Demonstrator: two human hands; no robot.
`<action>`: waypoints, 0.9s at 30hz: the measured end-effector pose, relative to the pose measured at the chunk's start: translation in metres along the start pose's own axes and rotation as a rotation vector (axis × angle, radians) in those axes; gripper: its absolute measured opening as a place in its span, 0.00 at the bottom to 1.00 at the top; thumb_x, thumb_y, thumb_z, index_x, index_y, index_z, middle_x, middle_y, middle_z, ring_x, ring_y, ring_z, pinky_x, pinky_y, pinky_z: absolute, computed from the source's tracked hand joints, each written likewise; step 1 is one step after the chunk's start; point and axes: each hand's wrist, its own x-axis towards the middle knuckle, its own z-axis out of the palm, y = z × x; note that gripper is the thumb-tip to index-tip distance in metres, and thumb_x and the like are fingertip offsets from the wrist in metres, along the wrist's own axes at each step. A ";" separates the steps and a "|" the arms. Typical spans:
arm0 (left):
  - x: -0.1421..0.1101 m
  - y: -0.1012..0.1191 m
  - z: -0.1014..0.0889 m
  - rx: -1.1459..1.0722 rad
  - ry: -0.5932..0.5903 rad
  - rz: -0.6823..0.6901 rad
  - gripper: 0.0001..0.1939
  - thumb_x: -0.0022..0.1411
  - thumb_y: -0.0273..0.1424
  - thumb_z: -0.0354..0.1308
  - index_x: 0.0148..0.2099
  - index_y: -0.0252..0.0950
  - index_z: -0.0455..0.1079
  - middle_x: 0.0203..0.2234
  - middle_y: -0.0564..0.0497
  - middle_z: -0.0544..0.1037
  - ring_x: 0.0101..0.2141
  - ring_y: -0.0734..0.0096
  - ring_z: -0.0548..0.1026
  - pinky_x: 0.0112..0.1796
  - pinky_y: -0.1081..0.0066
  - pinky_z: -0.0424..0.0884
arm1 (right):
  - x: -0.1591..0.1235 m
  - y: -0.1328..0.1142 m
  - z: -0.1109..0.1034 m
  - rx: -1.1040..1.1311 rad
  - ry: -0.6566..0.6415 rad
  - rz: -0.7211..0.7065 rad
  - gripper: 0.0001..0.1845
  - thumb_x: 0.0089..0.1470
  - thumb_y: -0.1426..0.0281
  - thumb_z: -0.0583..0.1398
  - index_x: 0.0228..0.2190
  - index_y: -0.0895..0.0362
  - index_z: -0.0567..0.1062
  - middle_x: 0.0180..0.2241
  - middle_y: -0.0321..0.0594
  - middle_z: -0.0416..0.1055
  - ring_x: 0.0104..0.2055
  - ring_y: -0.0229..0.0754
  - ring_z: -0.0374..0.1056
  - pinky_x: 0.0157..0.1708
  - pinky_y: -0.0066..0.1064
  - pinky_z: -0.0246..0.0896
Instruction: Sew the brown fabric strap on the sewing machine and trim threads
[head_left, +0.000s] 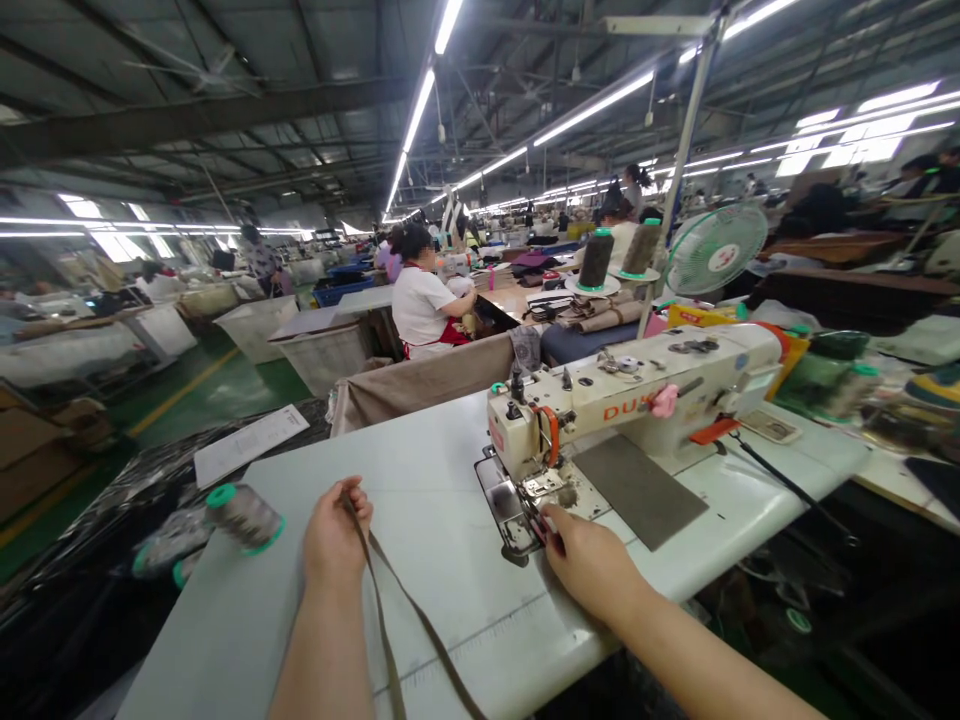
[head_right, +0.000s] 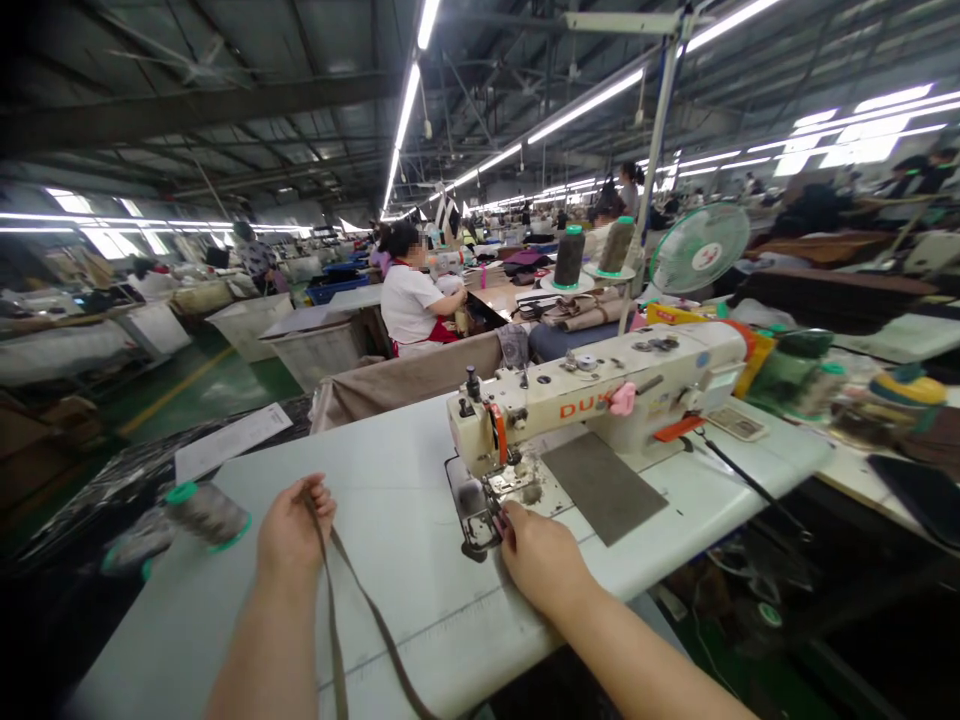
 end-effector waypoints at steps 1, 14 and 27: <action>0.000 0.000 0.000 0.006 0.000 0.001 0.08 0.53 0.30 0.62 0.31 0.29 0.77 0.21 0.53 0.68 0.22 0.79 0.66 0.21 0.82 0.61 | 0.001 -0.001 0.002 0.006 0.002 0.000 0.21 0.67 0.73 0.53 0.57 0.57 0.76 0.46 0.51 0.84 0.48 0.54 0.80 0.46 0.37 0.65; -0.061 -0.014 0.032 0.412 -0.341 0.005 0.26 0.54 0.49 0.77 0.45 0.32 0.86 0.35 0.46 0.78 0.36 0.70 0.71 0.36 0.72 0.70 | -0.001 0.043 0.013 0.799 -0.167 0.082 0.15 0.44 0.67 0.56 0.36 0.52 0.76 0.24 0.34 0.71 0.24 0.42 0.66 0.28 0.32 0.58; -0.064 -0.028 0.028 0.540 -0.423 -0.112 0.32 0.40 0.50 0.83 0.43 0.33 0.86 0.28 0.50 0.77 0.29 0.73 0.69 0.32 0.72 0.65 | 0.020 -0.047 0.025 0.902 -0.169 -0.244 0.23 0.58 0.46 0.58 0.28 0.52 0.68 0.28 0.34 0.64 0.34 0.43 0.61 0.36 0.33 0.56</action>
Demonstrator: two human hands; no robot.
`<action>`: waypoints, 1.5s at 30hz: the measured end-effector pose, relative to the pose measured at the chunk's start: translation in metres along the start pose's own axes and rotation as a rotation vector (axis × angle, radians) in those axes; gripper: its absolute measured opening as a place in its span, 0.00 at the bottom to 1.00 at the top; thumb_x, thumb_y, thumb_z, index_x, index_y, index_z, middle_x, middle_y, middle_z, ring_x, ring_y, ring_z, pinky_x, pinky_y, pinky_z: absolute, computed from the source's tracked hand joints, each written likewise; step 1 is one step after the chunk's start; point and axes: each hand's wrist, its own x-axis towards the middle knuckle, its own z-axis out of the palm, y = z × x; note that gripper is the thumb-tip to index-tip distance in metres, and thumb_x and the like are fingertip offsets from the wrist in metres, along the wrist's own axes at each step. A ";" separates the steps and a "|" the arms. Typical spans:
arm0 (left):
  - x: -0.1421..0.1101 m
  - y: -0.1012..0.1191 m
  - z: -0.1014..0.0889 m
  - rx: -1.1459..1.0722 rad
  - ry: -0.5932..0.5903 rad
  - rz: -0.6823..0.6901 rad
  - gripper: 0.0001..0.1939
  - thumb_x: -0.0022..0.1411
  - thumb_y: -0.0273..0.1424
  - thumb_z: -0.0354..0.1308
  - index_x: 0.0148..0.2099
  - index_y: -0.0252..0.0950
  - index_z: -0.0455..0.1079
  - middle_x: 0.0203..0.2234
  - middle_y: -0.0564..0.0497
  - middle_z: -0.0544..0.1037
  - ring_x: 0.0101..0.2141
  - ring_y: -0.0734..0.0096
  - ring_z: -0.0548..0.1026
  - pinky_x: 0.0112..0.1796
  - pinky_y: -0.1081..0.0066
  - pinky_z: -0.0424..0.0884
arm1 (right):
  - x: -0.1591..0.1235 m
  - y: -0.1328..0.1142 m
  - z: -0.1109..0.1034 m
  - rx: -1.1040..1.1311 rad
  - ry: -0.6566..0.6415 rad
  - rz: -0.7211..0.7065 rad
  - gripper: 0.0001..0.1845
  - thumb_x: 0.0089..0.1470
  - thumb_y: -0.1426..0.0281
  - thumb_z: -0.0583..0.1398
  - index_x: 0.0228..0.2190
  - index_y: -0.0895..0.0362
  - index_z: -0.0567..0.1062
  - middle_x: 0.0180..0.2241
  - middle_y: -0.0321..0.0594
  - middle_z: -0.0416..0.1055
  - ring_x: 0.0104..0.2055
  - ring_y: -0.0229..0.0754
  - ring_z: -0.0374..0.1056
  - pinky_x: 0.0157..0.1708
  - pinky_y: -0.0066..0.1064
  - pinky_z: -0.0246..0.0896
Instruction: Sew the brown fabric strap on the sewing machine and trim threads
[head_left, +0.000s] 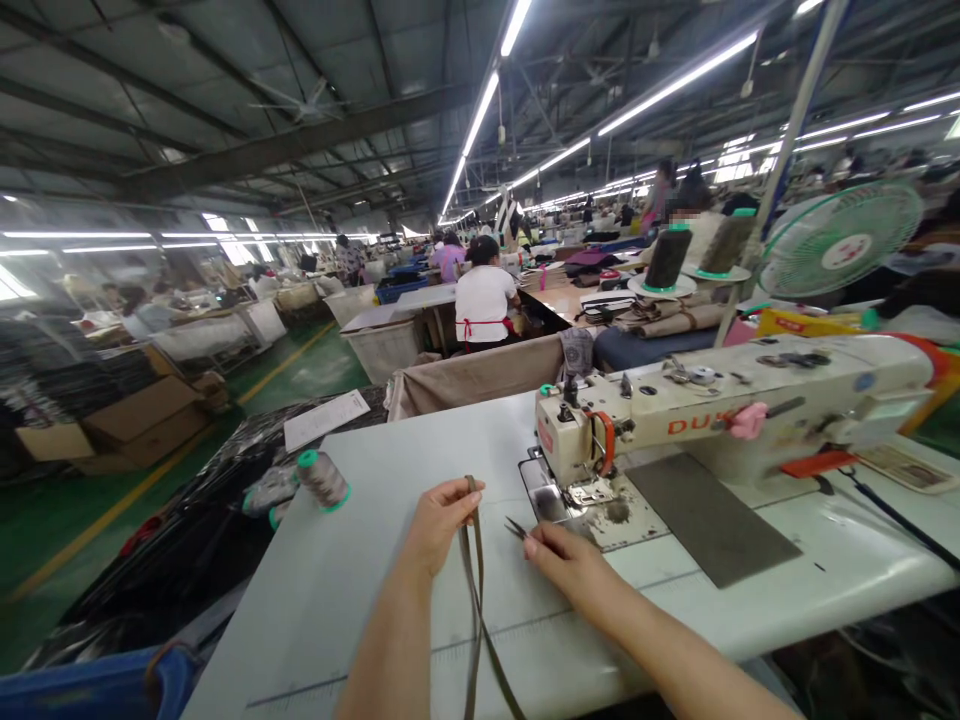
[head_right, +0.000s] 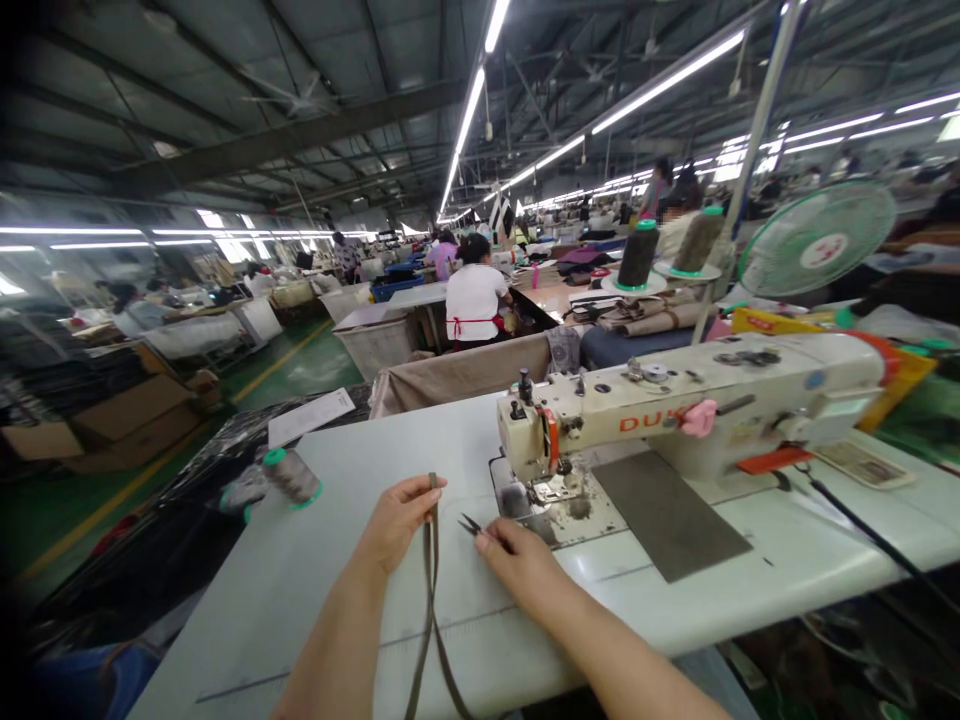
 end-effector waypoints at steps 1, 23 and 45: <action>0.001 -0.001 -0.001 0.006 -0.008 0.000 0.32 0.41 0.49 0.83 0.43 0.33 0.86 0.28 0.50 0.77 0.30 0.73 0.69 0.32 0.72 0.65 | 0.009 -0.002 0.008 -0.021 0.022 -0.016 0.23 0.60 0.47 0.57 0.28 0.52 0.67 0.27 0.33 0.63 0.33 0.42 0.61 0.35 0.33 0.55; -0.005 0.005 -0.011 0.023 -0.199 -0.009 0.29 0.53 0.33 0.74 0.58 0.37 0.79 0.41 0.45 0.78 0.43 0.61 0.77 0.40 0.68 0.71 | 0.049 0.009 0.032 -0.445 0.305 -0.275 0.10 0.68 0.62 0.57 0.36 0.53 0.72 0.33 0.39 0.75 0.35 0.44 0.70 0.37 0.33 0.57; -0.006 0.008 -0.007 0.111 -0.190 -0.019 0.34 0.50 0.39 0.78 0.58 0.34 0.79 0.33 0.50 0.74 0.33 0.69 0.72 0.37 0.67 0.74 | 0.044 0.005 0.033 -0.535 0.358 -0.350 0.07 0.67 0.65 0.58 0.37 0.53 0.73 0.35 0.39 0.76 0.37 0.45 0.70 0.39 0.35 0.57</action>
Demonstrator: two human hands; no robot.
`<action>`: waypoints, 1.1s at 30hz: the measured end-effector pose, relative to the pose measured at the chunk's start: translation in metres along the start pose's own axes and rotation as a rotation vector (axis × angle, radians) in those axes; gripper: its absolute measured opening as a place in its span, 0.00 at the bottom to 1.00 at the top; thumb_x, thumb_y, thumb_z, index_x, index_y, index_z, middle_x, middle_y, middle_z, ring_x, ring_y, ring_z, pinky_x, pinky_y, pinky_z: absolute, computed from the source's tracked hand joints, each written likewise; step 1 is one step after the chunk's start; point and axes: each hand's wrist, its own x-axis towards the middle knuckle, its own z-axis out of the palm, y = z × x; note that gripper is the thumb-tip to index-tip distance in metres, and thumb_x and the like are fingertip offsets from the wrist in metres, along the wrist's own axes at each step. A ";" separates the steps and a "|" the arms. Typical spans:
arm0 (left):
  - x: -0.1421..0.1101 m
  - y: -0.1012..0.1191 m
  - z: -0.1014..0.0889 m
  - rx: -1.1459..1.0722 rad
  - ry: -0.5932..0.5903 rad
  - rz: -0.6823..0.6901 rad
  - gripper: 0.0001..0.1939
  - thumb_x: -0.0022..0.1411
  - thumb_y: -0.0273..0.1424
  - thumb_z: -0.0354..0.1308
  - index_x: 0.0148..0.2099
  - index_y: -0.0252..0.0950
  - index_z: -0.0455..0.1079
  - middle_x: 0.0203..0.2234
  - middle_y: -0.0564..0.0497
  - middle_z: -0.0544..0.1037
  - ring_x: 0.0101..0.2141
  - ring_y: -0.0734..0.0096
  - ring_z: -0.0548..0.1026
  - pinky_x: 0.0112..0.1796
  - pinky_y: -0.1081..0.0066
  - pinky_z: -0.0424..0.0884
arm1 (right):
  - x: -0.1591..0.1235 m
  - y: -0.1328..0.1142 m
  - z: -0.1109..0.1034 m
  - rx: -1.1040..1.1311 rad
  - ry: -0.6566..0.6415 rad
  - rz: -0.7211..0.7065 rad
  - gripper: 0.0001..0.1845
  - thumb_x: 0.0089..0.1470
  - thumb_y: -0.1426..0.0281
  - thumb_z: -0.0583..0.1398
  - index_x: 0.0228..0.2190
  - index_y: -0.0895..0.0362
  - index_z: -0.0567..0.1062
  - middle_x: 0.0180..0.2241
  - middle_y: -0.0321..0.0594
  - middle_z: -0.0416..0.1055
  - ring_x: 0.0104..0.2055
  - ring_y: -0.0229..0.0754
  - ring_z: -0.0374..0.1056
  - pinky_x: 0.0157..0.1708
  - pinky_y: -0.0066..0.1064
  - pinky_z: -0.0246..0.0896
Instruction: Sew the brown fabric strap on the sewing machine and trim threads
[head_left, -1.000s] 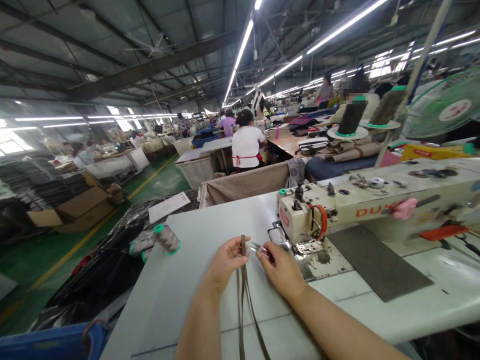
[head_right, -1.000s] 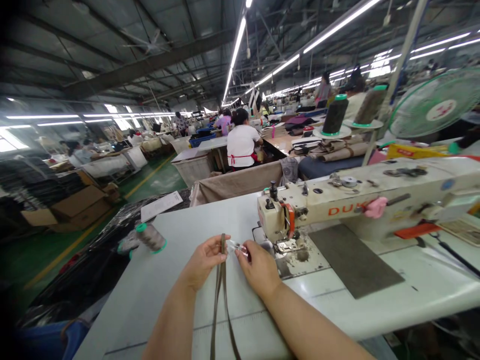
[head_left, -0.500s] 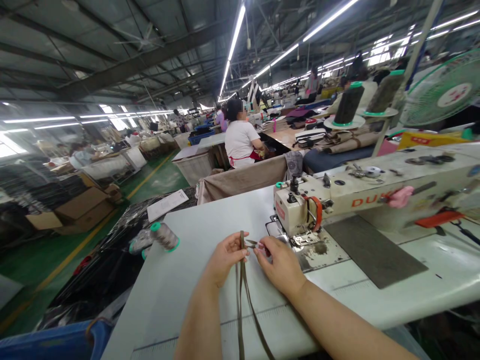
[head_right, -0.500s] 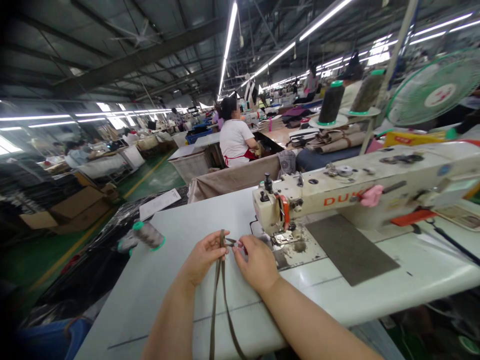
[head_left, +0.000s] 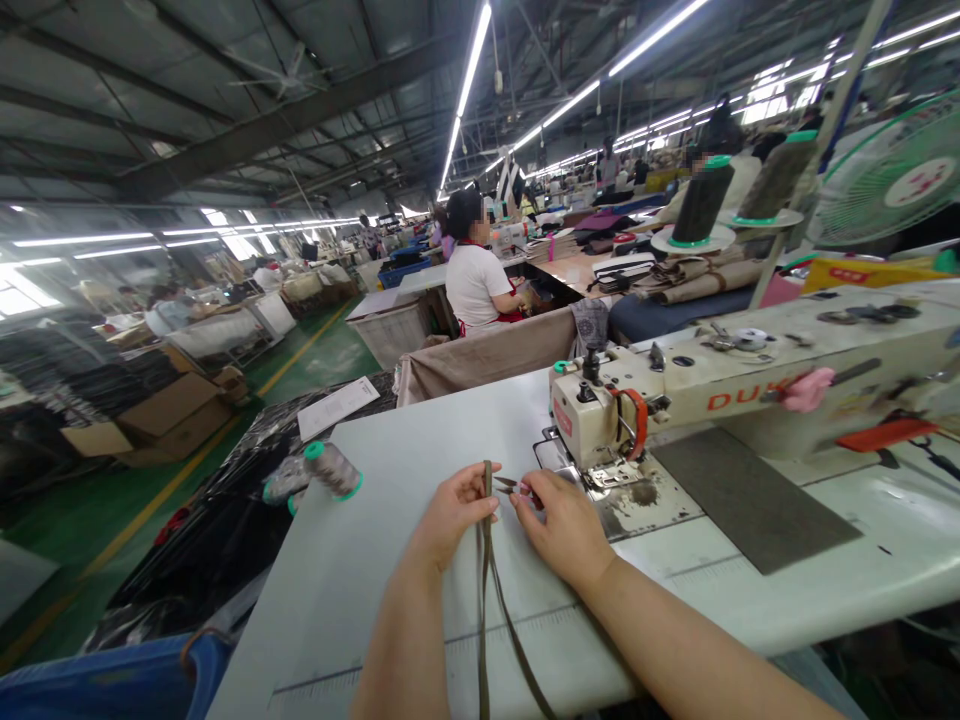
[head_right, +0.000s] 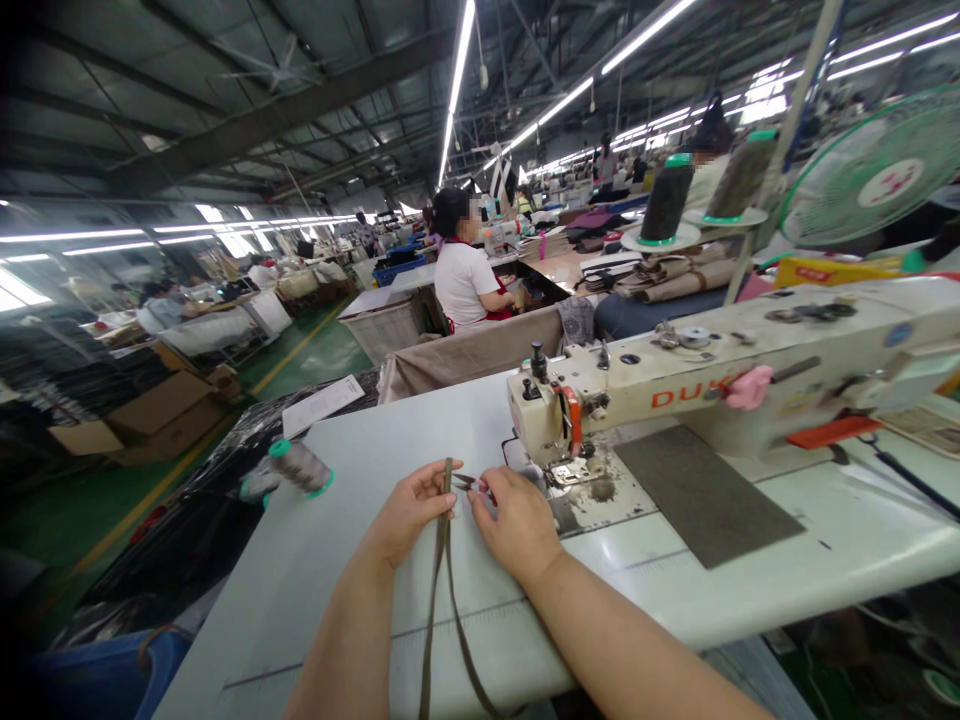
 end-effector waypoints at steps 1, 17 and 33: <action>0.000 0.000 0.000 0.003 0.000 0.000 0.34 0.50 0.40 0.78 0.57 0.33 0.79 0.33 0.50 0.75 0.33 0.69 0.72 0.37 0.67 0.74 | 0.000 0.000 0.000 -0.001 -0.001 0.001 0.07 0.67 0.65 0.58 0.36 0.53 0.73 0.35 0.39 0.76 0.37 0.45 0.70 0.39 0.35 0.57; 0.000 -0.002 -0.002 0.023 -0.012 -0.011 0.33 0.49 0.41 0.79 0.55 0.33 0.80 0.33 0.49 0.75 0.33 0.69 0.73 0.37 0.67 0.74 | -0.001 -0.001 -0.001 -0.039 -0.005 -0.017 0.07 0.68 0.65 0.59 0.37 0.53 0.73 0.36 0.39 0.76 0.38 0.44 0.70 0.40 0.35 0.57; 0.001 -0.004 -0.004 0.019 -0.010 0.005 0.30 0.50 0.38 0.78 0.54 0.33 0.80 0.31 0.51 0.74 0.32 0.70 0.72 0.36 0.69 0.73 | -0.002 0.000 -0.001 -0.031 0.006 -0.005 0.07 0.68 0.65 0.59 0.38 0.53 0.75 0.36 0.39 0.77 0.38 0.45 0.71 0.40 0.35 0.57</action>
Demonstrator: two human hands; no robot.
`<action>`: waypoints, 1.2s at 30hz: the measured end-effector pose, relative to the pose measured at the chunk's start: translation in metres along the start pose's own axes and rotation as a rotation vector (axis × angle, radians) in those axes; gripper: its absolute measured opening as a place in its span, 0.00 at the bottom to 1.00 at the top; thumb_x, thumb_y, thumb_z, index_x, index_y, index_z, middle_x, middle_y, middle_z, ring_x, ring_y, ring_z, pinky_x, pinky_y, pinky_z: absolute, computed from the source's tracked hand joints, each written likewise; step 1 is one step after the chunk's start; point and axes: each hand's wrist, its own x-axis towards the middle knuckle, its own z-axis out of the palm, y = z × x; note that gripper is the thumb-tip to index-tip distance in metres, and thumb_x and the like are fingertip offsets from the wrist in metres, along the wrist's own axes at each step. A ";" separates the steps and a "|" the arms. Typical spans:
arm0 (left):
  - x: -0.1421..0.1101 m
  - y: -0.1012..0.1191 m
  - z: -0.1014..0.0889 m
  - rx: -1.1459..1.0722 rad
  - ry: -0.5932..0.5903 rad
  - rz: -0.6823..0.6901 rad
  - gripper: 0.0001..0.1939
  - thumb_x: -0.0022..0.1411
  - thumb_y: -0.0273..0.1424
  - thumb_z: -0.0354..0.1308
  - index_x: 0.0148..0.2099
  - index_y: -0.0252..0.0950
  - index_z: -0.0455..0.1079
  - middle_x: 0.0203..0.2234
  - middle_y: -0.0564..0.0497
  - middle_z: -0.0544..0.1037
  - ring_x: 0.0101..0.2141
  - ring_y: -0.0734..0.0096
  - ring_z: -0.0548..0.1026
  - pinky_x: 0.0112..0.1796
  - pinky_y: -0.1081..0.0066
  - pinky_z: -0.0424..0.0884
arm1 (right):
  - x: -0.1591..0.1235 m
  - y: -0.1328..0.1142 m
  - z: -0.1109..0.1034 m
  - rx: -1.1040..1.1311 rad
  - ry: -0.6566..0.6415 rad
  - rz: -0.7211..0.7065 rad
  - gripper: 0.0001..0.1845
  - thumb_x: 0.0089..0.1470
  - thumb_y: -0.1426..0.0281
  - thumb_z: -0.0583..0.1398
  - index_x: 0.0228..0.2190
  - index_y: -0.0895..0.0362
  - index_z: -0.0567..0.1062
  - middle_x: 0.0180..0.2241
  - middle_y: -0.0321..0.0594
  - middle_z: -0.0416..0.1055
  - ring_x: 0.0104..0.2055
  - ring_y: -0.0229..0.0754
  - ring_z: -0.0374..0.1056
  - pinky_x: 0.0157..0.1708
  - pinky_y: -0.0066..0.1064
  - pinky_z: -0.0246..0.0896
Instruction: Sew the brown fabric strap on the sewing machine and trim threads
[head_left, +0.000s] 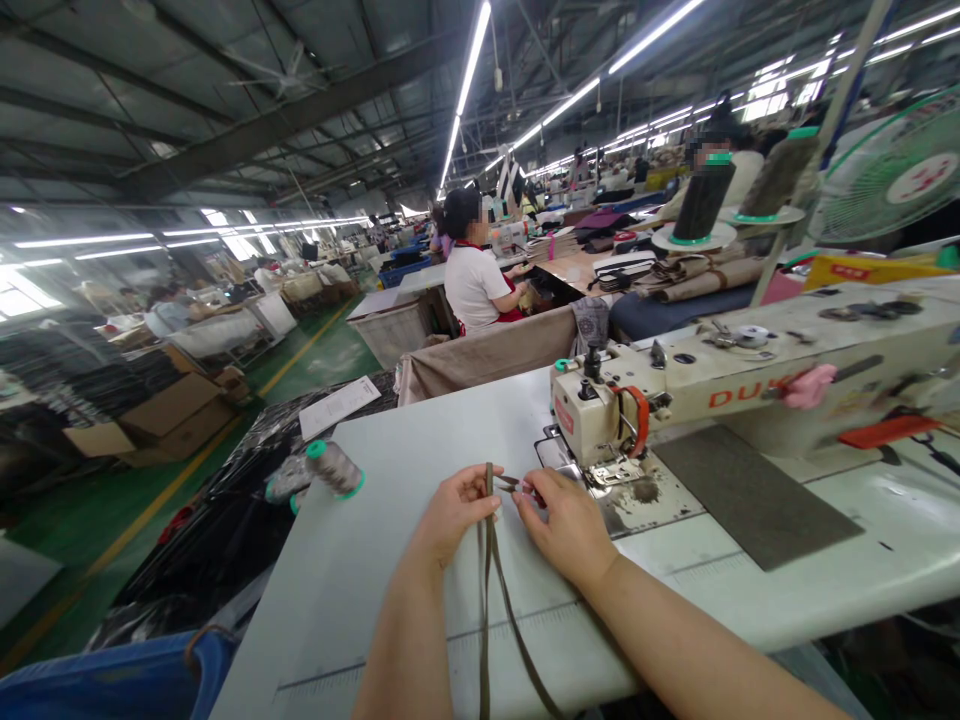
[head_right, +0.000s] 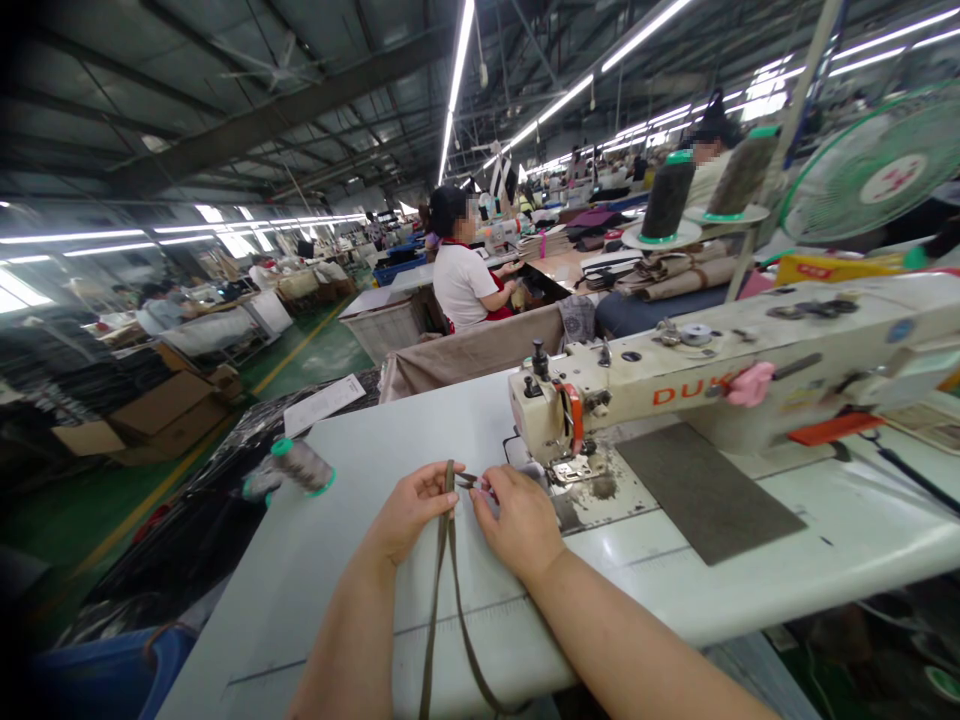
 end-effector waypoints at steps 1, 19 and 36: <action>0.000 0.000 0.000 0.002 -0.001 0.000 0.31 0.50 0.38 0.78 0.54 0.33 0.80 0.31 0.51 0.74 0.32 0.70 0.72 0.36 0.69 0.73 | 0.000 0.000 0.000 -0.002 0.002 -0.002 0.07 0.68 0.65 0.59 0.38 0.53 0.75 0.36 0.39 0.77 0.38 0.45 0.71 0.40 0.35 0.57; 0.000 0.000 -0.001 0.057 0.001 -0.017 0.31 0.50 0.37 0.76 0.56 0.32 0.79 0.30 0.53 0.72 0.32 0.71 0.73 0.36 0.69 0.74 | -0.001 0.001 0.002 -0.019 0.023 -0.037 0.06 0.67 0.66 0.60 0.36 0.53 0.74 0.35 0.38 0.76 0.36 0.44 0.70 0.38 0.35 0.55; 0.000 -0.005 -0.003 -0.035 -0.068 -0.014 0.31 0.52 0.39 0.78 0.56 0.34 0.80 0.34 0.49 0.74 0.33 0.71 0.71 0.35 0.70 0.73 | 0.000 0.001 0.000 -0.002 -0.049 0.002 0.06 0.67 0.66 0.60 0.36 0.53 0.73 0.35 0.38 0.75 0.38 0.44 0.70 0.40 0.34 0.54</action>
